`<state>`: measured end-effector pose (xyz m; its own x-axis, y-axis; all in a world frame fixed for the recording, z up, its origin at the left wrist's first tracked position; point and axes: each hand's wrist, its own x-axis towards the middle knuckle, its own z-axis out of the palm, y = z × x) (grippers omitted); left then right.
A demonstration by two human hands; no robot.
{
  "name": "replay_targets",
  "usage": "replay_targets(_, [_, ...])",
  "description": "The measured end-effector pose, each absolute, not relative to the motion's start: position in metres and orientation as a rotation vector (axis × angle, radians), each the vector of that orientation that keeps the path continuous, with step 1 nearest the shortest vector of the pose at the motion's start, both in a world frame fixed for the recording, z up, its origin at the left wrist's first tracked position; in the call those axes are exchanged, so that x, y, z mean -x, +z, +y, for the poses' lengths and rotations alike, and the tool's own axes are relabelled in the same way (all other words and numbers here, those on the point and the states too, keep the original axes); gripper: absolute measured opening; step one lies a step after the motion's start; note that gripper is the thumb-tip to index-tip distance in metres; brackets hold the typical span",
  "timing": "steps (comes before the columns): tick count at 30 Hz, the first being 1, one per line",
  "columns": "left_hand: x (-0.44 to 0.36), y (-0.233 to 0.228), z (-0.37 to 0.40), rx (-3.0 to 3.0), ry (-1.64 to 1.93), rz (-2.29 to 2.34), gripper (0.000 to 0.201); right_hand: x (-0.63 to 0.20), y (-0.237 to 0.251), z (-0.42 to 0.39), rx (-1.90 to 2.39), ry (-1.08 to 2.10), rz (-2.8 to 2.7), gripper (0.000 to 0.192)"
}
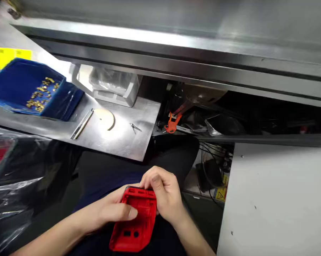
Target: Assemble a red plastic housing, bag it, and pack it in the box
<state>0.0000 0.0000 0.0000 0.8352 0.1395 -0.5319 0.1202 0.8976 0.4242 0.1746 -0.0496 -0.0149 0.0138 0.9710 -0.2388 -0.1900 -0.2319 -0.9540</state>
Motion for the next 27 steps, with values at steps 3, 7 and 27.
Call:
replay_targets(3, [0.0,0.0,0.0,-0.467,0.018,0.568,0.035,-0.175,-0.013,-0.054,1.31,1.386,-0.921,0.043])
replay_targets(7, [0.003,-0.001,-0.001,-0.455,0.017,0.574,0.039,-0.172,-0.012,-0.058,1.4,1.291,-0.872,0.042])
replay_targets(27, [0.007,-0.011,-0.008,-0.398,0.036,0.576,0.039,-0.168,-0.013,-0.06,1.356,1.322,-0.938,0.039])
